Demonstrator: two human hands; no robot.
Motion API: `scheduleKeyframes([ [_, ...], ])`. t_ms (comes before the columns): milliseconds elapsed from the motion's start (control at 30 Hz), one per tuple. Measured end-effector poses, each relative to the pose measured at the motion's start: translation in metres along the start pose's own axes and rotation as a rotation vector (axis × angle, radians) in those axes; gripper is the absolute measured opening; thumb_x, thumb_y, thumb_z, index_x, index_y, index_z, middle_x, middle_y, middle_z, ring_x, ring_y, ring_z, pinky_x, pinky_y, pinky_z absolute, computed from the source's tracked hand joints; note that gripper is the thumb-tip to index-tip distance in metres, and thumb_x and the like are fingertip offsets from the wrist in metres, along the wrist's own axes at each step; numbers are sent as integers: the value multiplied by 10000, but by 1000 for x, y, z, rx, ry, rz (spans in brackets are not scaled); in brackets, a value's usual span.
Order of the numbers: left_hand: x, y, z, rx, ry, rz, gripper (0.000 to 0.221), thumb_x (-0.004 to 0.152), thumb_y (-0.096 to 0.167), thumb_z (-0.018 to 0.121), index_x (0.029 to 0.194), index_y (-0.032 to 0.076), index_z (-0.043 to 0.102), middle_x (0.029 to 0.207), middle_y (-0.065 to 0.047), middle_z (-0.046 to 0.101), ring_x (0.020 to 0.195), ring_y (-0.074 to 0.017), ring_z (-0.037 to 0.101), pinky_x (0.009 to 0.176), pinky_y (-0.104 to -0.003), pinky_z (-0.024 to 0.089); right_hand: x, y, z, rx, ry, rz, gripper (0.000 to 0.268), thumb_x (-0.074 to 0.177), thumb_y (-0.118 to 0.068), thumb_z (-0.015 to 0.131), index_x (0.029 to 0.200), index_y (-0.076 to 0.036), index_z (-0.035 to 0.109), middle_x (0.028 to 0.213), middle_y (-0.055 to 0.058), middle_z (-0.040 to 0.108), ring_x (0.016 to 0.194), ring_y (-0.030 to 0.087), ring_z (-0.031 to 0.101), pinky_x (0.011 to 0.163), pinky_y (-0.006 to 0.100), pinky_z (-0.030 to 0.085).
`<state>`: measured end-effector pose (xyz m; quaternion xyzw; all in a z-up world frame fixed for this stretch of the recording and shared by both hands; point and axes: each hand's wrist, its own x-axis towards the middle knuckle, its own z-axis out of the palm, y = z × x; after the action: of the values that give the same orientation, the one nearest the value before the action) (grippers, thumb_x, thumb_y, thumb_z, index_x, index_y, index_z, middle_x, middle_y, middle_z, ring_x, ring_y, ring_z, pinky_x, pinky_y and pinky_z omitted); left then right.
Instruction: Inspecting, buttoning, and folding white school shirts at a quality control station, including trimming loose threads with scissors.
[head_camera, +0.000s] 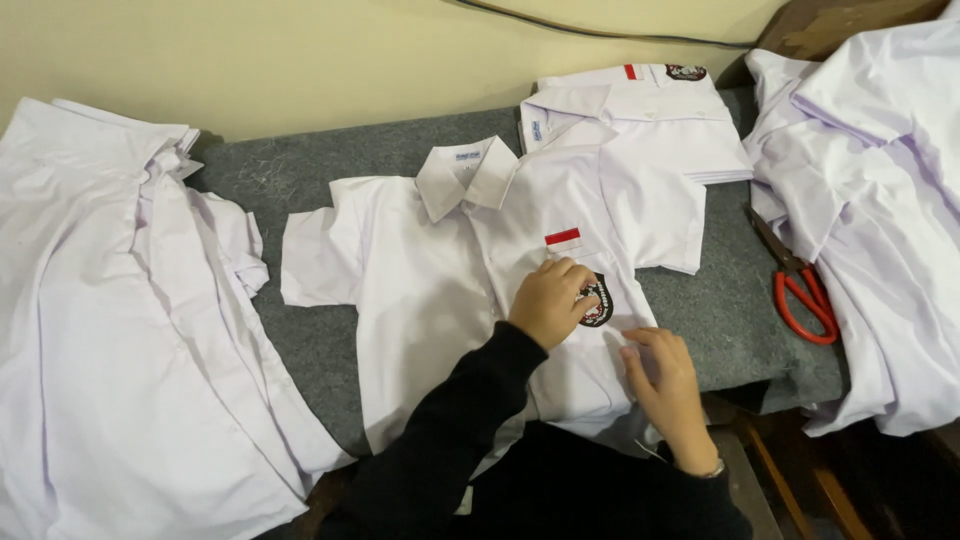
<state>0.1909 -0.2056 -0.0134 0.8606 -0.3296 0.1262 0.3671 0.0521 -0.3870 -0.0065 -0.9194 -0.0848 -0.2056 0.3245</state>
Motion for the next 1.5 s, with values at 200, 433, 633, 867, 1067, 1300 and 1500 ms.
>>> scheduleKeyframes([
  [200, 26, -42, 50, 200, -321, -150, 334, 837, 497, 757, 1034, 246, 656, 1083, 48, 566, 1198, -227, 539, 962, -471, 513, 3, -5, 21, -124, 12, 243, 201, 931, -294, 737, 1105, -195, 716, 1080, -7, 718, 1055, 234, 633, 857, 365, 446],
  [433, 22, -48, 51, 91, 9, 34, 127, 867, 287, 761, 808, 179, 730, 884, 36, 638, 957, -258, 626, 820, -421, 504, -2, 15, 28, -178, -17, 164, 270, 935, -370, 626, 1153, -216, 665, 1241, -33, 699, 1062, 265, 626, 849, 434, 464],
  [633, 20, -48, 49, -43, -5, -63, 182, 904, 224, 727, 791, 148, 606, 911, 26, 644, 970, -243, 629, 824, -406, 484, -5, 14, 29, -187, -21, 201, 281, 935, -379, 619, 1160, -217, 671, 1265, -46, 695, 1097, 260, 618, 854, 443, 459],
  [867, 21, -55, 56, -60, 70, -13, 131, 940, 134, 656, 812, 130, 631, 891, 13, 651, 855, -224, 623, 834, -394, 500, -5, 15, 31, -209, 8, 184, 277, 926, -373, 632, 1158, -227, 673, 1253, -52, 696, 1070, 251, 620, 825, 429, 452],
  [1067, 21, -54, 57, -38, 84, -18, 112, 948, 110, 650, 843, 134, 616, 905, 13, 647, 835, -219, 617, 838, -384, 498, -6, 16, 32, -216, -5, 203, 284, 926, -383, 628, 1163, -233, 672, 1270, -66, 689, 1100, 248, 612, 854, 435, 447],
  [1300, 19, -48, 53, -14, 51, -50, 93, 990, 169, 611, 898, 158, 603, 923, 39, 653, 940, -221, 636, 833, -383, 491, -5, 16, 31, -192, -10, 200, 279, 918, -353, 642, 1159, -219, 679, 1262, -51, 696, 1105, 247, 611, 871, 439, 451],
  [1500, 20, -40, 43, -140, 101, -64, 91, 949, 95, 558, 890, 165, 555, 870, 37, 658, 899, -241, 644, 803, -399, 459, -4, 14, 31, -199, 14, 163, 265, 928, -353, 643, 1156, -221, 671, 1257, -64, 699, 1073, 249, 625, 819, 418, 460],
])
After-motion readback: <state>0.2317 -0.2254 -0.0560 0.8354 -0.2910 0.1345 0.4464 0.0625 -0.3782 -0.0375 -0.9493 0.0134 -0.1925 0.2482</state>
